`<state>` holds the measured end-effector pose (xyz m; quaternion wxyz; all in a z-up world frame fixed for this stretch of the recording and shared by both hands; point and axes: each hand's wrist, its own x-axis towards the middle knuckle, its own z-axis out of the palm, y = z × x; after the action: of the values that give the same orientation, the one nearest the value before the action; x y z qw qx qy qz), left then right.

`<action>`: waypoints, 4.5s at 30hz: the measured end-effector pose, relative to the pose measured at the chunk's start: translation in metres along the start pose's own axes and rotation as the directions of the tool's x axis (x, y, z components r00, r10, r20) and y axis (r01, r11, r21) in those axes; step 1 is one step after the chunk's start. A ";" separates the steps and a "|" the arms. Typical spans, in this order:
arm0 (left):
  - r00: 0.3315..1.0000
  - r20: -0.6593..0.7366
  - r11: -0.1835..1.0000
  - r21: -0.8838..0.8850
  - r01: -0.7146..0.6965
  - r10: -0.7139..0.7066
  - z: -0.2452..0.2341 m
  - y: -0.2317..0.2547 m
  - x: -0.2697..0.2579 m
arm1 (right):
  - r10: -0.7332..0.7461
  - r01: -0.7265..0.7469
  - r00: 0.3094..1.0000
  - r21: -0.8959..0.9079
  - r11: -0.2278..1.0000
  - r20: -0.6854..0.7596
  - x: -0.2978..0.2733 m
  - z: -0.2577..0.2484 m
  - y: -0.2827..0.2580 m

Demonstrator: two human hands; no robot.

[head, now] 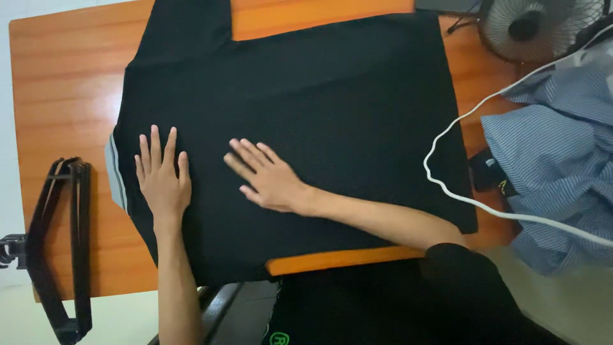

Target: The person smooths a black polo shirt on a wooden table, flips it to reveal the front, places a hanger through the collar, and buttons the placket. The shirt is then lifted and moved off the table.

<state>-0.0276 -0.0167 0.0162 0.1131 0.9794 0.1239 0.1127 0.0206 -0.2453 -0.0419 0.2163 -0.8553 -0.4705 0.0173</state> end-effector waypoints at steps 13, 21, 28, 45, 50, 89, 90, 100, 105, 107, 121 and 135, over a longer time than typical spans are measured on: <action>0.994 0.031 0.994 0.030 -0.104 0.103 -0.009 0.005 0.004 | 0.742 -0.766 0.643 -0.185 0.616 -0.192 -0.175 -0.146 0.153; 0.999 -0.019 0.998 0.051 -0.032 0.033 -0.002 0.012 -0.002 | 0.143 -0.144 0.990 -0.017 0.989 -0.016 -0.068 -0.063 -0.030; 0.993 0.065 0.992 0.075 -0.102 0.097 0.006 -0.013 0.000 | 0.094 -0.097 0.995 0.101 0.990 0.034 -0.129 -0.085 0.024; 0.963 -0.029 0.921 0.303 -0.246 0.266 0.001 0.043 0.065 | 0.283 -0.295 0.942 -0.046 0.954 -0.179 -0.013 -0.052 0.060; 0.947 0.031 0.944 -0.090 -0.317 0.321 0.059 0.074 0.118 | 0.235 -0.253 0.949 -0.063 0.965 -0.209 0.065 -0.020 0.093; 0.965 0.151 0.975 -0.078 -0.206 0.216 0.062 0.079 0.121 | 0.343 -0.340 0.938 -0.327 0.882 -0.049 -0.003 -0.097 0.050; 0.956 0.195 0.973 -0.117 -0.201 0.221 0.062 0.081 0.123 | 0.095 -0.098 0.995 -0.157 0.983 -0.025 -0.003 -0.079 0.025; 0.945 0.200 0.965 -0.094 -0.244 0.259 0.068 0.078 0.122 | 0.440 -0.436 0.898 -0.137 0.889 -0.005 -0.132 -0.158 0.121; 0.962 0.178 0.976 -0.092 -0.195 0.209 0.064 0.083 0.121 | 0.750 -0.805 0.591 -0.152 0.574 -0.298 -0.192 -0.141 0.184; 0.962 0.178 0.977 -0.092 -0.191 0.205 0.063 0.083 0.121 | 0.729 -0.765 0.635 -0.072 0.640 -0.256 -0.130 -0.165 0.106; 0.950 0.208 0.971 -0.107 -0.214 0.232 0.062 0.088 0.121 | 0.393 -0.391 0.920 -0.125 0.912 -0.010 -0.176 -0.117 0.083; 0.967 0.159 0.979 -0.084 -0.186 0.197 0.060 0.091 0.117 | -0.025 -0.004 0.982 0.154 0.988 0.189 -0.120 -0.006 -0.047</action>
<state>0.1178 -0.0828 0.0041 0.1453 0.9883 0.0148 0.0451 -0.0823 -0.3231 -0.0395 0.2355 -0.8280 -0.4909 0.1340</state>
